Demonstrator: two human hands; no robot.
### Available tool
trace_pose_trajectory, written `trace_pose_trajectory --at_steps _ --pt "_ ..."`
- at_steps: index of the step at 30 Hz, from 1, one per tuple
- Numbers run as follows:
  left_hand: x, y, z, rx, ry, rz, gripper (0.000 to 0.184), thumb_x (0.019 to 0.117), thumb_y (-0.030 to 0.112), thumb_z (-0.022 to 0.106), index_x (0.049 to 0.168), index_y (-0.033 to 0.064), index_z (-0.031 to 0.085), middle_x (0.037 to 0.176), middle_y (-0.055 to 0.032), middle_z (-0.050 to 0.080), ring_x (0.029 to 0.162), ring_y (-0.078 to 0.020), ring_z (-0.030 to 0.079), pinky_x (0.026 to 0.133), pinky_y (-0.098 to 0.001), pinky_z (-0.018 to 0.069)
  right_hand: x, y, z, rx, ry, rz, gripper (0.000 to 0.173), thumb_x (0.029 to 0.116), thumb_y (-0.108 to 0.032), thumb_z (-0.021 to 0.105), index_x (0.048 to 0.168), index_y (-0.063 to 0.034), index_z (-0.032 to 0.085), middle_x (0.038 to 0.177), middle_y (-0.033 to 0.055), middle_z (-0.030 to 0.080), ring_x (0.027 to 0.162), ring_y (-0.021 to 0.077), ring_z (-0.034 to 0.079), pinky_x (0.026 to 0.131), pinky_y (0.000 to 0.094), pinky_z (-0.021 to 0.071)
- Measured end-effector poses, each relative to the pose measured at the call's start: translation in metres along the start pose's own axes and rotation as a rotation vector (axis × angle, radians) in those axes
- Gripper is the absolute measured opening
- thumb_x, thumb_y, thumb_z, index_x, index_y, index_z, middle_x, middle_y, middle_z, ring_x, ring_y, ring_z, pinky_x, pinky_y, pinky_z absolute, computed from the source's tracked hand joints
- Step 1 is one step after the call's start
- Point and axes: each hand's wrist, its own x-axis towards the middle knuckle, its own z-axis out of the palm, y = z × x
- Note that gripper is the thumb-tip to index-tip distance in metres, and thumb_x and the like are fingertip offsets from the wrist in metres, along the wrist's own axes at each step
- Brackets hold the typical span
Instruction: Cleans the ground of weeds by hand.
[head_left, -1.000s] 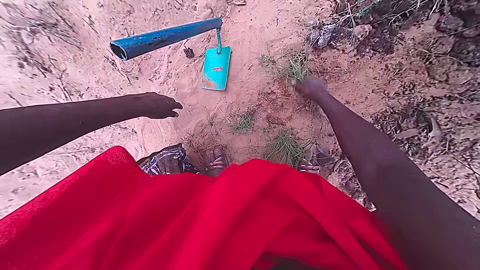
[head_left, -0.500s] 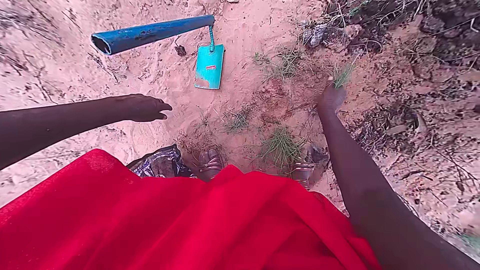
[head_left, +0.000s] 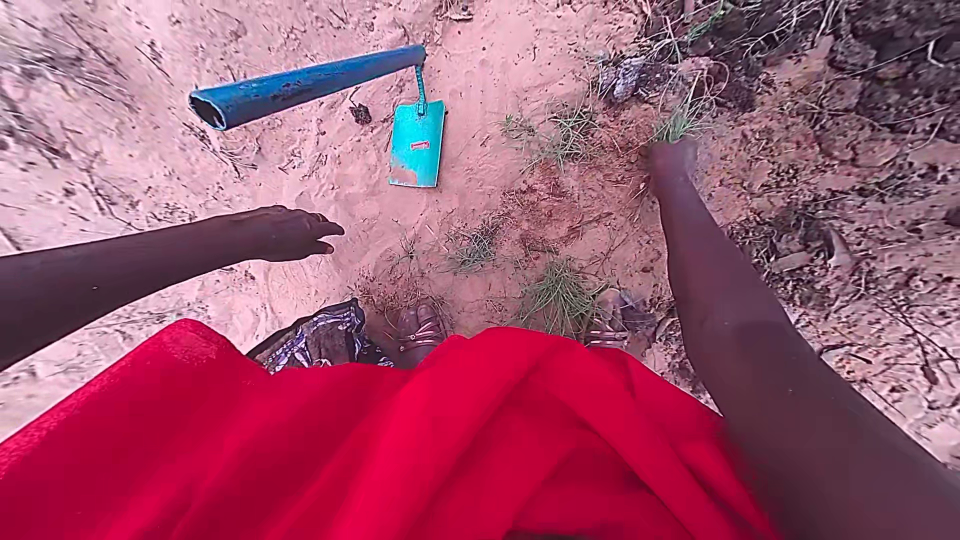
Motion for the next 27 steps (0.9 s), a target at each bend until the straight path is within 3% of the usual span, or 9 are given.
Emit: trace_pose_trajectory --at_steps 5,8,10,13,16,19,22,24,27 --pt "-0.003 -0.001 0.003 0.003 -0.035 -0.003 0.046 0.1097 0.029 0.050 0.152 0.0102 0.050 0.147 -0.0176 0.056 0.134 -0.0384 0.055 0.109 -0.0576 0.0425 -0.005 0.005 -0.002 0.049 -0.061 -0.063 0.053 0.0957 -0.031 0.065 0.136 0.0018 0.056 0.132 0.0275 0.061 0.125 0.0413 0.058 0.100 0.0639 0.0464" --pt "0.000 -0.004 -0.001 -0.001 -0.013 -0.004 0.046 0.1095 0.029 0.051 0.151 0.0110 0.051 0.148 -0.0177 0.056 0.134 -0.0396 0.056 0.109 -0.0590 0.0424 0.004 0.012 -0.016 0.269 -0.200 -0.095 0.052 0.1042 -0.038 0.059 0.140 -0.0015 0.052 0.132 0.0174 0.060 0.119 0.0250 0.060 0.101 0.0483 0.0491" --pt "0.002 -0.005 -0.003 0.001 -0.001 -0.009 0.045 0.1095 0.029 0.051 0.151 0.0110 0.052 0.147 -0.0183 0.057 0.133 -0.0400 0.056 0.108 -0.0601 0.0429 0.009 0.009 -0.019 0.306 -0.211 -0.065 0.050 0.1058 -0.044 0.053 0.136 -0.0035 0.055 0.128 0.0132 0.061 0.114 0.0203 0.060 0.096 0.0452 0.0507" --pt "0.007 -0.008 -0.008 0.012 0.004 -0.016 0.045 0.1095 0.028 0.051 0.151 0.0111 0.052 0.146 -0.0194 0.057 0.134 -0.0402 0.056 0.110 -0.0602 0.0419 0.007 0.001 -0.011 0.294 -0.101 -0.030 0.053 0.1044 -0.042 0.056 0.138 -0.0010 0.055 0.136 0.0178 0.059 0.126 0.0262 0.057 0.103 0.0505 0.0471" --pt "0.020 -0.017 -0.002 0.046 0.079 0.047 0.046 0.1092 0.031 0.051 0.150 0.0108 0.053 0.144 -0.0196 0.058 0.130 -0.0409 0.058 0.106 -0.0616 0.0447 -0.024 0.002 -0.001 0.174 -0.006 -0.018 0.050 0.1036 -0.041 0.053 0.128 0.0014 0.061 0.128 0.0215 0.062 0.121 0.0319 0.059 0.098 0.0551 0.0479" --pt "0.019 -0.004 -0.010 0.036 0.086 0.071 0.045 0.1094 0.030 0.051 0.150 0.0115 0.052 0.144 -0.0189 0.058 0.129 -0.0409 0.059 0.105 -0.0619 0.0454 -0.076 0.009 0.003 -0.107 -0.084 -0.103 0.055 0.1077 -0.045 0.048 0.124 0.0062 0.063 0.125 0.0295 0.064 0.123 0.0416 0.061 0.102 0.0603 0.0449" --pt "0.017 -0.001 -0.004 0.028 0.060 0.070 0.045 0.1095 0.031 0.050 0.151 0.0124 0.052 0.144 -0.0188 0.058 0.129 -0.0406 0.059 0.106 -0.0620 0.0448 -0.090 0.008 0.022 -0.172 -0.209 -0.209 0.054 0.1051 -0.044 0.055 0.124 0.0064 0.064 0.123 0.0308 0.065 0.121 0.0442 0.061 0.103 0.0631 0.0447" --pt "0.019 -0.002 0.000 0.055 0.044 0.072 0.045 0.1095 0.031 0.050 0.150 0.0124 0.052 0.144 -0.0186 0.058 0.129 -0.0404 0.059 0.105 -0.0618 0.0453 -0.094 -0.001 0.031 -0.146 -0.267 -0.186 0.051 0.1017 -0.036 0.061 0.127 0.0089 0.061 0.127 0.0323 0.062 0.124 0.0452 0.059 0.103 0.0634 0.0447" --pt "0.020 -0.008 0.001 0.069 0.075 0.077 0.046 0.1094 0.032 0.050 0.150 0.0114 0.052 0.144 -0.0196 0.058 0.128 -0.0414 0.060 0.104 -0.0621 0.0459 -0.094 -0.013 0.046 0.046 -0.316 -0.085 0.050 0.0913 -0.022 0.071 0.128 0.0087 0.058 0.125 0.0304 0.061 0.117 0.0422 0.060 0.095 0.0636 0.0489"
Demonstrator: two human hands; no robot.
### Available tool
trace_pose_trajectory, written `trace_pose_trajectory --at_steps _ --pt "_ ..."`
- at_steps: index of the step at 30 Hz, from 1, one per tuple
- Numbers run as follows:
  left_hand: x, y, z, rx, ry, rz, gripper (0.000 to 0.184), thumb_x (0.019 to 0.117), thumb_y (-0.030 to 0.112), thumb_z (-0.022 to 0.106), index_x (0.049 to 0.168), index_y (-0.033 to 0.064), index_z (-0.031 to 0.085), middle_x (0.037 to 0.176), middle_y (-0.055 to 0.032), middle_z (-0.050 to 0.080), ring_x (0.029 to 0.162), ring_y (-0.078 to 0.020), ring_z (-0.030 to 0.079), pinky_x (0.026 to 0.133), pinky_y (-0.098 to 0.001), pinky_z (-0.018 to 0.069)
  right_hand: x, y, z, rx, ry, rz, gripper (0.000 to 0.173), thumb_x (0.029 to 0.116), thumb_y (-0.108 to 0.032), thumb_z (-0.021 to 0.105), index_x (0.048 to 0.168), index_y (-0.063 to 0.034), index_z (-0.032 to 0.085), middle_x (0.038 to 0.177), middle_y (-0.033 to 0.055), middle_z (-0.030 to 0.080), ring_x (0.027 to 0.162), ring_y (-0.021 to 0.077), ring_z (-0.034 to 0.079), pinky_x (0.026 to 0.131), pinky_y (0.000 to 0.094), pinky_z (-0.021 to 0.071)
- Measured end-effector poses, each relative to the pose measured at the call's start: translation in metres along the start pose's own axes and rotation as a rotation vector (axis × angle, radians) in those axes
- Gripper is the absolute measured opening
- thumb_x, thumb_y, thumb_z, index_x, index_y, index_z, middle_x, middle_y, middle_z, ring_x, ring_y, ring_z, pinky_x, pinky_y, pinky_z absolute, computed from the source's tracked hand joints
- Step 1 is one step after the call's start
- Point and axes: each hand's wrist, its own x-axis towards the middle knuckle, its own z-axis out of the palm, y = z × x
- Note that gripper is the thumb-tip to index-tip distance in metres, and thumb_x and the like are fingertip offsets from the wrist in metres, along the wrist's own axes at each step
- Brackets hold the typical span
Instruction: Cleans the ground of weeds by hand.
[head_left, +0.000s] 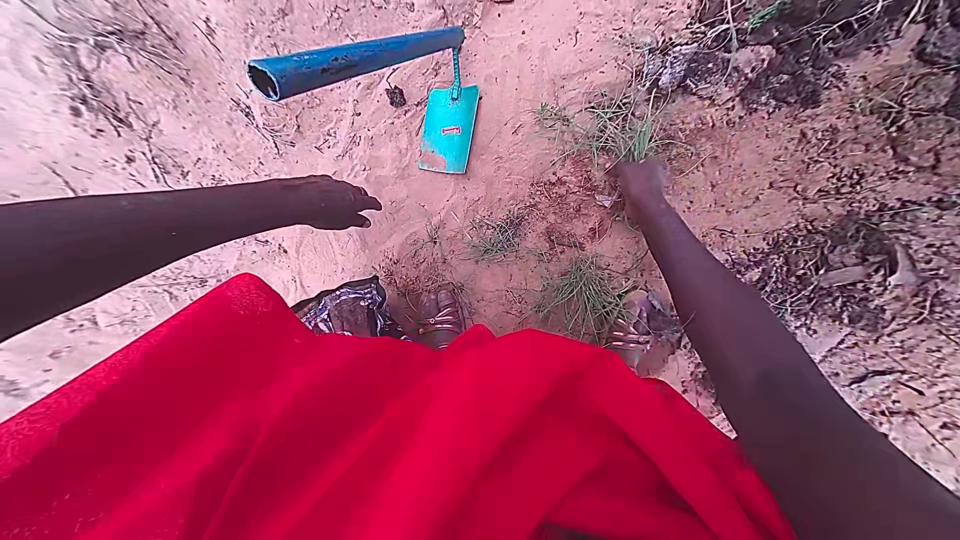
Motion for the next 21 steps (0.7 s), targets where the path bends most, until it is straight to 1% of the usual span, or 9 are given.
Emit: trace_pose_trajectory --at_steps 1,3,5,8,9,11,13,18,21 --pt "-0.003 0.002 -0.001 -0.010 -0.007 -0.009 0.046 0.1096 0.031 0.050 0.151 0.0112 0.051 0.145 -0.0195 0.057 0.129 -0.0410 0.059 0.105 -0.0616 0.0452 -0.003 -0.006 0.004 0.086 -0.028 0.032 0.051 0.0902 -0.018 0.072 0.131 0.0076 0.055 0.127 0.0284 0.059 0.117 0.0393 0.059 0.094 0.0611 0.0490" --pt "-0.006 0.000 -0.001 -0.016 -0.006 -0.020 0.046 0.1097 0.031 0.050 0.151 0.0111 0.051 0.145 -0.0194 0.057 0.130 -0.0406 0.058 0.105 -0.0612 0.0452 0.001 -0.017 0.015 0.148 -0.070 0.070 0.056 0.0919 -0.021 0.074 0.137 0.0027 0.051 0.130 0.0247 0.058 0.117 0.0358 0.059 0.094 0.0582 0.0511" --pt "-0.006 -0.007 0.008 -0.013 0.011 -0.011 0.046 0.1094 0.030 0.051 0.150 0.0096 0.052 0.143 -0.0210 0.059 0.126 -0.0421 0.060 0.103 -0.0622 0.0462 0.012 -0.023 0.027 0.110 -0.059 0.076 0.057 0.0905 -0.020 0.073 0.138 0.0024 0.051 0.131 0.0256 0.058 0.120 0.0377 0.058 0.095 0.0597 0.0500" --pt "-0.004 -0.016 0.018 -0.002 0.005 -0.011 0.046 0.1097 0.031 0.050 0.150 0.0097 0.052 0.141 -0.0213 0.060 0.124 -0.0423 0.062 0.102 -0.0622 0.0469 0.015 -0.040 0.036 -0.082 0.001 0.055 0.050 0.0892 -0.022 0.073 0.128 0.0066 0.059 0.131 0.0292 0.059 0.123 0.0416 0.057 0.098 0.0621 0.0479" --pt "-0.004 -0.018 0.019 -0.006 0.002 -0.011 0.046 0.1097 0.031 0.050 0.150 0.0094 0.053 0.141 -0.0217 0.060 0.124 -0.0427 0.062 0.102 -0.0625 0.0468 0.010 -0.046 0.037 -0.188 0.009 0.029 0.045 0.0914 -0.023 0.070 0.124 0.0075 0.062 0.130 0.0297 0.061 0.124 0.0423 0.059 0.098 0.0621 0.0482" --pt "-0.002 -0.023 0.024 -0.008 0.003 -0.006 0.045 0.1094 0.031 0.051 0.149 0.0096 0.053 0.140 -0.0217 0.060 0.123 -0.0430 0.062 0.101 -0.0627 0.0473 -0.003 -0.056 0.043 -0.370 0.008 -0.023 0.039 0.0960 -0.022 0.063 0.121 0.0085 0.064 0.131 0.0293 0.063 0.126 0.0420 0.060 0.100 0.0606 0.0492" --pt "0.001 -0.026 0.027 -0.009 -0.005 -0.006 0.046 0.1092 0.032 0.051 0.149 0.0103 0.054 0.140 -0.0213 0.060 0.124 -0.0427 0.062 0.102 -0.0623 0.0468 -0.010 -0.060 0.051 -0.426 0.015 -0.029 0.040 0.0971 -0.022 0.061 0.123 0.0084 0.063 0.132 0.0287 0.062 0.127 0.0412 0.060 0.100 0.0598 0.0491" --pt "0.006 -0.027 0.021 0.000 -0.018 -0.006 0.044 0.1093 0.031 0.051 0.149 0.0112 0.054 0.142 -0.0200 0.060 0.124 -0.0416 0.062 0.102 -0.0616 0.0474 -0.006 -0.065 0.061 -0.366 0.040 0.029 0.040 0.0924 -0.023 0.066 0.123 0.0026 0.065 0.130 0.0243 0.064 0.123 0.0384 0.063 0.097 0.0588 0.0518" --pt "0.009 -0.030 0.017 -0.021 -0.018 -0.017 0.044 0.1092 0.032 0.051 0.149 0.0138 0.054 0.145 -0.0182 0.058 0.127 -0.0407 0.060 0.103 -0.0621 0.0462 -0.007 -0.068 0.068 -0.303 0.063 0.064 0.041 0.0966 -0.023 0.062 0.130 0.0009 0.063 0.136 0.0231 0.062 0.126 0.0368 0.061 0.099 0.0574 0.0509"
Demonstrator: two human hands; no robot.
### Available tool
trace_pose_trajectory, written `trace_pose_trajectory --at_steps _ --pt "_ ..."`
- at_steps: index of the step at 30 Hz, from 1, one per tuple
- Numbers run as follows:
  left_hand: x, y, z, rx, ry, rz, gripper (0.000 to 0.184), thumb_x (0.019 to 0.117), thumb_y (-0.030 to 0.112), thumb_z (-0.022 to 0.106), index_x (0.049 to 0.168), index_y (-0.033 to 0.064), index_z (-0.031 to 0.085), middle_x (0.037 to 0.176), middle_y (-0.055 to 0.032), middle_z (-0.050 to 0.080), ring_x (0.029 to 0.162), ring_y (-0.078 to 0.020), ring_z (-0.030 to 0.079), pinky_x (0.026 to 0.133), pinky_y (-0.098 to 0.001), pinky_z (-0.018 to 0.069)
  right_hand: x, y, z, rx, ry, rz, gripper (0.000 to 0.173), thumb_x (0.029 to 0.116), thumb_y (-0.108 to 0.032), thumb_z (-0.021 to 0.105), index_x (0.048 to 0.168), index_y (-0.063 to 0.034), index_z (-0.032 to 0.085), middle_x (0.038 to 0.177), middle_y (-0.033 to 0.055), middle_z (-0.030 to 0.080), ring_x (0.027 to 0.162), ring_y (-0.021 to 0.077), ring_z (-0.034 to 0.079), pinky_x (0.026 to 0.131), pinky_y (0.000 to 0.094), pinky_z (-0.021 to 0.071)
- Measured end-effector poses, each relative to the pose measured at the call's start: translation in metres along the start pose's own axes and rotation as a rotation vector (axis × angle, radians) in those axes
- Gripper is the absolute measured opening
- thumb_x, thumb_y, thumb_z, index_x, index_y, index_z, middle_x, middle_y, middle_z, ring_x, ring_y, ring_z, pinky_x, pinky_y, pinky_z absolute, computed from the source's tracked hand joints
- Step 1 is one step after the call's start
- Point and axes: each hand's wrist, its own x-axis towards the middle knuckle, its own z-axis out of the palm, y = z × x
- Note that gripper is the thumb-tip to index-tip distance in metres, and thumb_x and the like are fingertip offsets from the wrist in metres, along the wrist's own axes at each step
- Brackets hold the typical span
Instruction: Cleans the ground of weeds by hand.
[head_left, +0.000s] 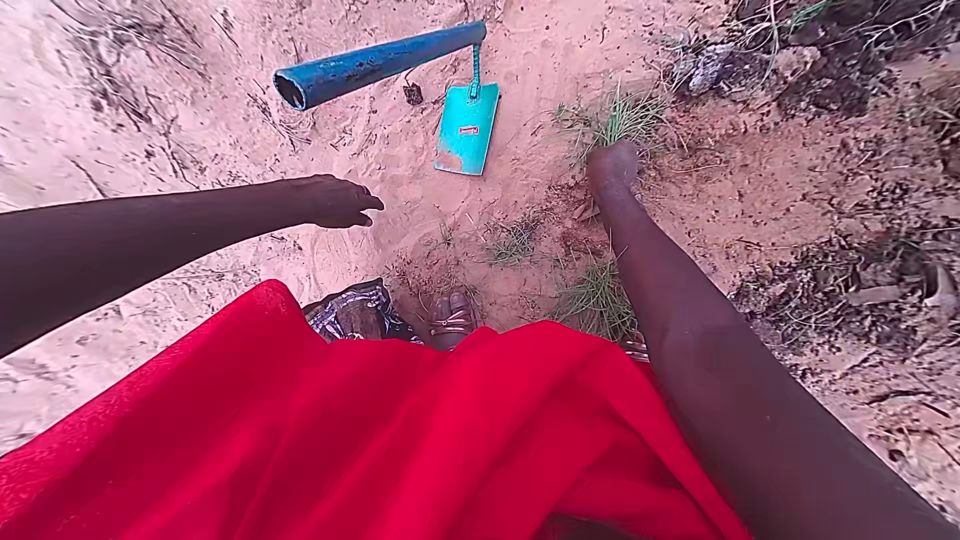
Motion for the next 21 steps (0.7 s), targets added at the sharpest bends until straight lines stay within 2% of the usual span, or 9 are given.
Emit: trace_pose_trajectory --at_steps 2,9,11,13,15,16,18,19,21 --pt "-0.004 0.008 -0.012 -0.014 -0.028 -0.021 0.044 0.1094 0.031 0.051 0.149 0.0139 0.054 0.145 -0.0177 0.058 0.129 -0.0394 0.059 0.105 -0.0606 0.0448 -0.002 -0.004 0.003 0.024 0.018 0.022 0.039 0.0979 -0.024 0.058 0.129 -0.0002 0.063 0.133 0.0207 0.064 0.125 0.0339 0.063 0.097 0.0549 0.0520" --pt "-0.006 0.022 -0.030 -0.023 -0.035 -0.041 0.044 0.1104 0.029 0.048 0.151 0.0129 0.052 0.147 -0.0179 0.056 0.133 -0.0393 0.056 0.108 -0.0602 0.0434 -0.005 0.000 0.012 -0.005 -0.034 -0.098 0.041 0.0975 -0.028 0.059 0.128 -0.0005 0.063 0.131 0.0227 0.065 0.123 0.0374 0.063 0.096 0.0600 0.0506" --pt "-0.003 0.020 -0.028 -0.026 -0.014 -0.019 0.044 0.1104 0.030 0.048 0.150 0.0125 0.052 0.146 -0.0184 0.056 0.132 -0.0400 0.056 0.107 -0.0607 0.0437 0.006 0.007 0.009 0.075 -0.042 -0.106 0.041 0.0997 -0.027 0.057 0.130 -0.0001 0.062 0.129 0.0249 0.065 0.124 0.0393 0.062 0.097 0.0615 0.0493" --pt "0.000 0.017 -0.020 -0.028 0.001 0.004 0.044 0.1102 0.031 0.048 0.150 0.0119 0.053 0.145 -0.0194 0.057 0.131 -0.0411 0.058 0.106 -0.0620 0.0447 0.021 0.019 0.004 0.268 -0.123 -0.082 0.042 0.1052 -0.023 0.051 0.138 0.0031 0.054 0.136 0.0275 0.059 0.129 0.0385 0.058 0.103 0.0589 0.0471" --pt "0.000 0.019 -0.021 -0.020 -0.031 -0.015 0.044 0.1105 0.031 0.047 0.150 0.0125 0.052 0.146 -0.0190 0.057 0.131 -0.0409 0.057 0.106 -0.0618 0.0443 0.032 0.029 -0.001 0.560 -0.227 -0.007 0.046 0.1033 -0.025 0.058 0.141 -0.0002 0.050 0.133 0.0213 0.057 0.120 0.0305 0.058 0.096 0.0523 0.0509" --pt "0.001 0.017 -0.020 -0.014 -0.032 -0.022 0.045 0.1106 0.032 0.047 0.150 0.0128 0.052 0.146 -0.0189 0.057 0.131 -0.0410 0.057 0.106 -0.0624 0.0439 0.037 0.029 -0.003 0.626 -0.270 0.019 0.045 0.1021 -0.028 0.062 0.139 -0.0039 0.053 0.129 0.0169 0.060 0.114 0.0267 0.061 0.092 0.0494 0.0534" --pt "0.006 0.010 -0.012 0.002 -0.009 -0.016 0.045 0.1105 0.034 0.047 0.150 0.0135 0.053 0.145 -0.0190 0.058 0.130 -0.0416 0.058 0.104 -0.0640 0.0450 0.040 0.026 -0.003 0.613 -0.318 0.026 0.041 0.1033 -0.035 0.060 0.133 -0.0072 0.058 0.123 0.0135 0.062 0.108 0.0241 0.062 0.089 0.0477 0.0545" --pt "0.006 0.009 -0.010 0.004 -0.005 -0.012 0.046 0.1103 0.035 0.047 0.151 0.0139 0.053 0.146 -0.0188 0.058 0.130 -0.0414 0.058 0.104 -0.0640 0.0451 0.038 0.024 -0.004 0.567 -0.314 0.000 0.040 0.1036 -0.033 0.059 0.133 -0.0061 0.058 0.125 0.0146 0.061 0.110 0.0248 0.061 0.090 0.0484 0.0532" --pt "0.003 0.010 -0.013 -0.007 0.012 -0.002 0.046 0.1101 0.034 0.048 0.151 0.0127 0.052 0.145 -0.0201 0.058 0.130 -0.0421 0.059 0.104 -0.0640 0.0449 0.035 0.020 -0.006 0.432 -0.283 -0.125 0.048 0.1070 -0.032 0.055 0.141 0.0019 0.053 0.141 0.0226 0.056 0.129 0.0311 0.055 0.106 0.0519 0.0447"
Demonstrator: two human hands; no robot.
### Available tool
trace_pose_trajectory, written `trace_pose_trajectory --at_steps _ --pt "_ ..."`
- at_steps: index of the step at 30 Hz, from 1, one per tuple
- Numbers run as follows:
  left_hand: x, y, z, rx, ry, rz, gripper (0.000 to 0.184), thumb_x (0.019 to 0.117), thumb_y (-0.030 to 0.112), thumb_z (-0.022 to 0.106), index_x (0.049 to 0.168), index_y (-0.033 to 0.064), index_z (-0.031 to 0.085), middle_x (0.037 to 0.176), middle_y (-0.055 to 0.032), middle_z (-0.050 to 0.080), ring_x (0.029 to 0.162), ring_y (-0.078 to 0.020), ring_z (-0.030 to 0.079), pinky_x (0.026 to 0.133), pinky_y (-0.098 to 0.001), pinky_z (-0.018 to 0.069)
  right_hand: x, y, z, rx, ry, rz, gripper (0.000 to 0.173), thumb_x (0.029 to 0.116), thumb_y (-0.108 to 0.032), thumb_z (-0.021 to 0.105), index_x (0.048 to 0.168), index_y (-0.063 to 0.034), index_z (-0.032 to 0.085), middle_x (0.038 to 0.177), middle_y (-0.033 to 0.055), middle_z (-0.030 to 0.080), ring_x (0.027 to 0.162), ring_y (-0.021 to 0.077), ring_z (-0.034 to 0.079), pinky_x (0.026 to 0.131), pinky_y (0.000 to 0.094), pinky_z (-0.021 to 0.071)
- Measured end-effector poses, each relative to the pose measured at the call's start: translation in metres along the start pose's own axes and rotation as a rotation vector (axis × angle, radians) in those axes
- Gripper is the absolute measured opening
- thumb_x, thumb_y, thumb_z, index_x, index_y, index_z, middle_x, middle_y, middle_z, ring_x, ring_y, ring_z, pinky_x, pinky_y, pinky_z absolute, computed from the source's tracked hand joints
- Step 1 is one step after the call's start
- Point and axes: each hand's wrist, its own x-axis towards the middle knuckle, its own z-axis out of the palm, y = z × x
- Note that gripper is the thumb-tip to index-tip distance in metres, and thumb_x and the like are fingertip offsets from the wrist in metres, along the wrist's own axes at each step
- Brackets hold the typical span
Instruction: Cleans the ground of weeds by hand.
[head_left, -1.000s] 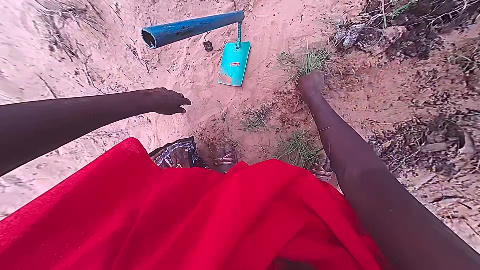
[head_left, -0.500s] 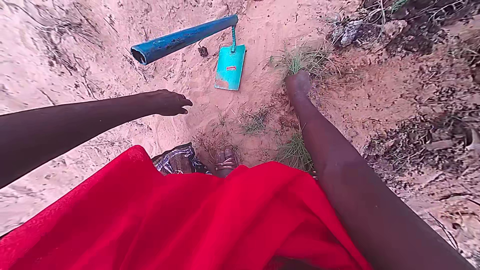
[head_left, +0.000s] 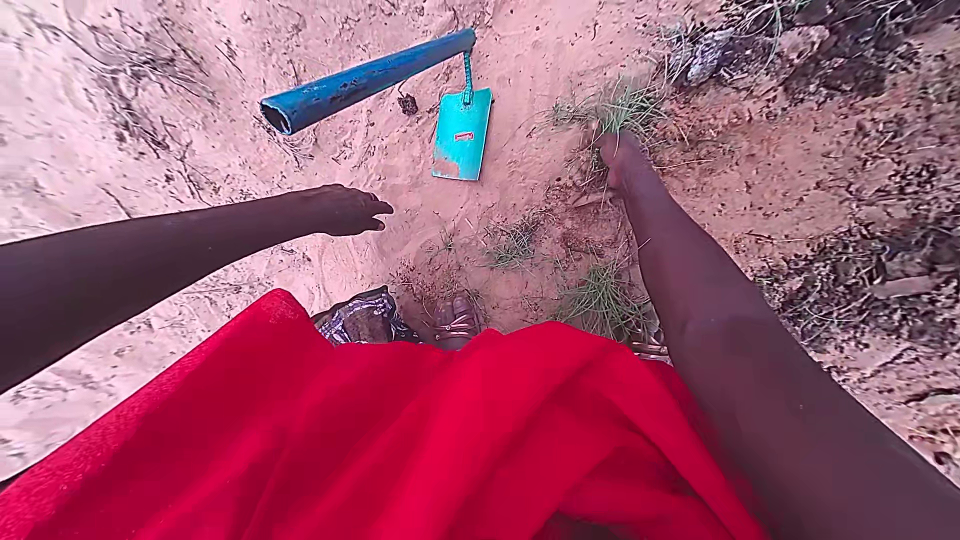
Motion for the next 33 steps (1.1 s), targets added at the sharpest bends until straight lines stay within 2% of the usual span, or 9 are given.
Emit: trace_pose_trajectory --at_steps 2,6,9,17,20,21,29,32,33 --pt "-0.002 0.004 -0.002 -0.003 0.001 -0.003 0.048 0.1104 0.034 0.047 0.153 0.0130 0.049 0.146 -0.0205 0.057 0.130 -0.0421 0.059 0.105 -0.0633 0.0449 0.010 -0.003 0.006 -0.184 0.005 -0.076 0.058 0.1062 -0.038 0.057 0.145 0.0059 0.048 0.145 0.0280 0.054 0.136 0.0384 0.052 0.112 0.0571 0.0409" --pt "-0.002 0.008 0.000 0.002 0.001 0.003 0.048 0.1107 0.036 0.046 0.154 0.0153 0.048 0.147 -0.0194 0.057 0.132 -0.0403 0.057 0.106 -0.0620 0.0440 0.005 -0.020 0.017 -0.517 0.028 -0.038 0.069 0.1057 -0.058 0.043 0.136 0.0028 0.058 0.136 0.0272 0.061 0.129 0.0422 0.059 0.103 0.0647 0.0455" --pt "-0.005 0.015 -0.007 0.011 0.002 0.020 0.047 0.1112 0.035 0.045 0.153 0.0129 0.049 0.146 -0.0198 0.056 0.132 -0.0410 0.057 0.106 -0.0625 0.0441 -0.006 -0.023 0.027 -0.567 0.114 -0.013 0.066 0.1064 -0.057 0.041 0.129 0.0015 0.063 0.132 0.0258 0.064 0.127 0.0406 0.061 0.100 0.0635 0.0465" --pt "-0.010 0.015 -0.006 0.022 0.015 0.020 0.047 0.1105 0.033 0.047 0.152 0.0108 0.051 0.145 -0.0205 0.057 0.130 -0.0412 0.058 0.105 -0.0618 0.0444 -0.066 0.032 0.015 -0.135 0.346 -0.025 0.051 0.1073 -0.039 0.048 0.121 0.0072 0.064 0.117 0.0283 0.066 0.114 0.0397 0.064 0.098 0.0578 0.0478" --pt "-0.011 0.012 -0.005 0.028 0.014 0.013 0.046 0.1104 0.032 0.048 0.152 0.0104 0.050 0.145 -0.0212 0.057 0.130 -0.0424 0.058 0.105 -0.0629 0.0442 -0.067 0.050 -0.006 0.237 0.410 -0.018 0.052 0.1083 -0.038 0.049 0.138 0.0043 0.052 0.128 0.0211 0.060 0.118 0.0269 0.058 0.102 0.0462 0.0468" --pt "-0.012 0.011 -0.005 0.029 0.012 0.007 0.046 0.1102 0.032 0.048 0.152 0.0105 0.050 0.145 -0.0213 0.057 0.130 -0.0426 0.058 0.104 -0.0630 0.0443 -0.071 0.044 -0.012 0.298 0.399 -0.015 0.055 0.1083 -0.037 0.050 0.145 0.0033 0.046 0.134 0.0201 0.057 0.123 0.0247 0.056 0.105 0.0443 0.0459" --pt "-0.016 0.011 -0.004 0.005 0.022 0.005 0.047 0.1106 0.031 0.047 0.152 0.0105 0.049 0.147 -0.0211 0.055 0.130 -0.0434 0.058 0.103 -0.0631 0.0447 -0.105 0.036 0.010 0.428 0.241 0.183 0.044 0.1063 -0.032 0.051 0.138 -0.0017 0.051 0.135 0.0180 0.054 0.121 0.0267 0.054 0.098 0.0512 0.0477" --pt "-0.013 0.005 0.004 0.014 0.005 0.009 0.046 0.1103 0.031 0.048 0.151 0.0097 0.051 0.144 -0.0218 0.057 0.129 -0.0431 0.058 0.103 -0.0631 0.0451 -0.135 0.039 0.039 0.210 0.063 0.127 0.047 0.1043 -0.041 0.058 0.119 0.0036 0.060 0.115 0.0209 0.061 0.106 0.0300 0.058 0.089 0.0534 0.0488" --pt "-0.013 0.004 0.005 0.018 -0.009 0.008 0.046 0.1104 0.031 0.048 0.151 0.0096 0.051 0.144 -0.0221 0.057 0.128 -0.0433 0.059 0.103 -0.0634 0.0449 -0.152 0.041 0.045 0.086 -0.008 0.089 0.049 0.1045 -0.046 0.056 0.109 0.0029 0.061 0.102 0.0193 0.060 0.093 0.0292 0.058 0.078 0.0521 0.0491"
